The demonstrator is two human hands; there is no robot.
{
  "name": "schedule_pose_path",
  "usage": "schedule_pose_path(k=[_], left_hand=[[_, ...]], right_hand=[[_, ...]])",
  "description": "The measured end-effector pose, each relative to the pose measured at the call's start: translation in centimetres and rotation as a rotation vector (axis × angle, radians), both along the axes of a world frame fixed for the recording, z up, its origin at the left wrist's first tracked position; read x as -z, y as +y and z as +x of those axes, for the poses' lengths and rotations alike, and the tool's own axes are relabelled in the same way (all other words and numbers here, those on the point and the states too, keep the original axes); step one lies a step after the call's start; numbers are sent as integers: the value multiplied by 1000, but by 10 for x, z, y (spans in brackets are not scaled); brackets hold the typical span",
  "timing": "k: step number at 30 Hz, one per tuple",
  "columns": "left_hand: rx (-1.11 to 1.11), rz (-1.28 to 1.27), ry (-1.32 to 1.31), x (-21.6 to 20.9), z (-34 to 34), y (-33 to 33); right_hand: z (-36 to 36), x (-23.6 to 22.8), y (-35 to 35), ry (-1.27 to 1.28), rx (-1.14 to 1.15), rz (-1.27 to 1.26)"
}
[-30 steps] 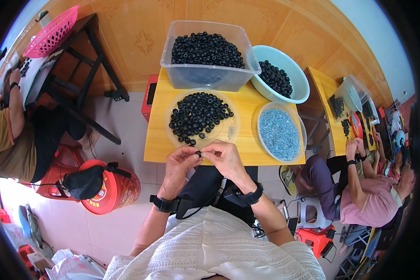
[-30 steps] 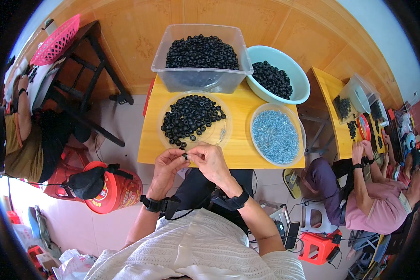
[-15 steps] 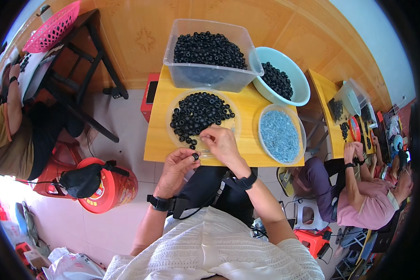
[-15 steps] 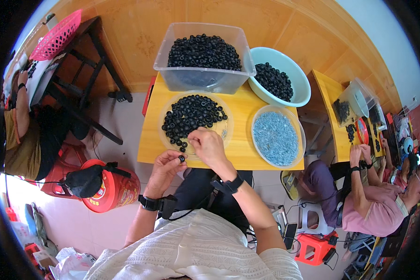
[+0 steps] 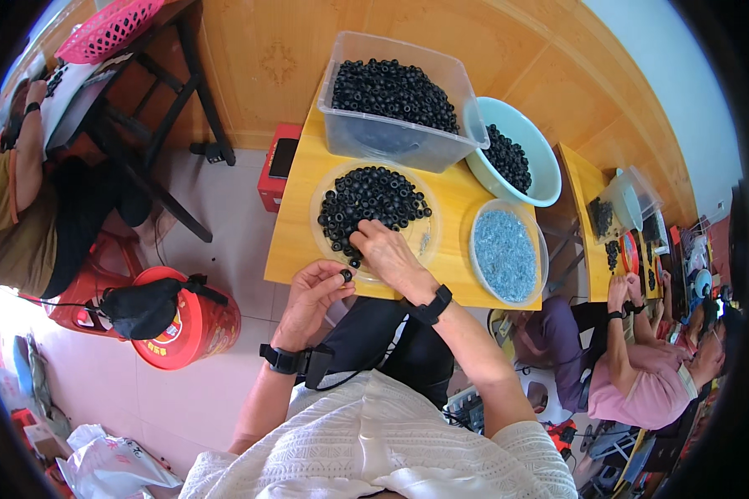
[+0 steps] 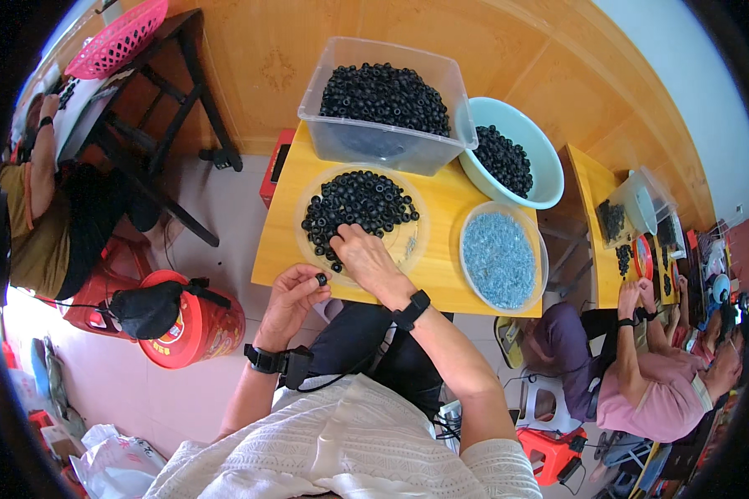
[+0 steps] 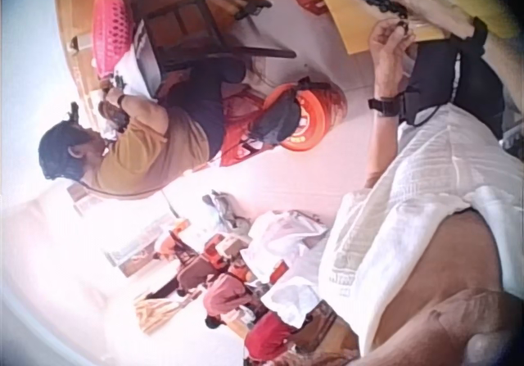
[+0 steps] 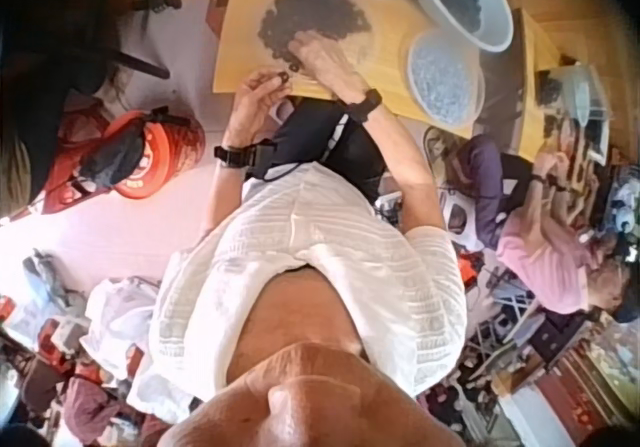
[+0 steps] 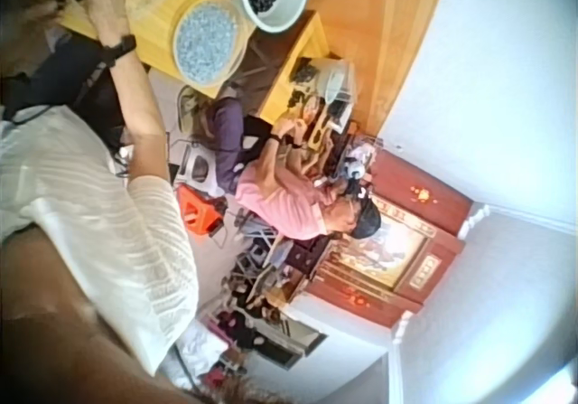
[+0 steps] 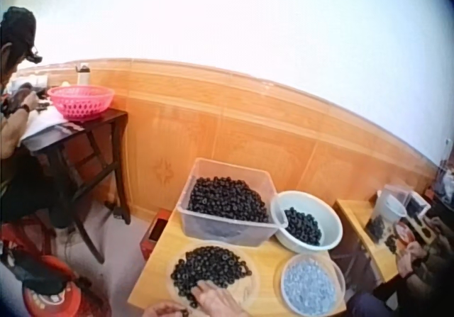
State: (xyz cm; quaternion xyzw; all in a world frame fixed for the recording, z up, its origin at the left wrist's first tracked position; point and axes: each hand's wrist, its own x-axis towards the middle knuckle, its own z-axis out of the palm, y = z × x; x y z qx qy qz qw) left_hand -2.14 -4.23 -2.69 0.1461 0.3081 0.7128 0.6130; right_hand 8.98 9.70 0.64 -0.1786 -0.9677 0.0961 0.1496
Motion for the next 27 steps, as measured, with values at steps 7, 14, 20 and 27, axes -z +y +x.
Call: schedule_pose_path(k=[7, 14, 20, 27], left_hand=[[-19, 5, -24, 0, -1, 1], [-3, 30, -65, -7, 4, 4], [15, 33, -67, -10, 9, 5], [42, 21, -23, -14, 15, 7]], right_hand=[[31, -4, 0, 289, 264, -599], [53, -5, -7, 453, 219, -1372], [63, -16, -16, 509, 208, -1585], [66, -21, -23, 505, 202, -1573]])
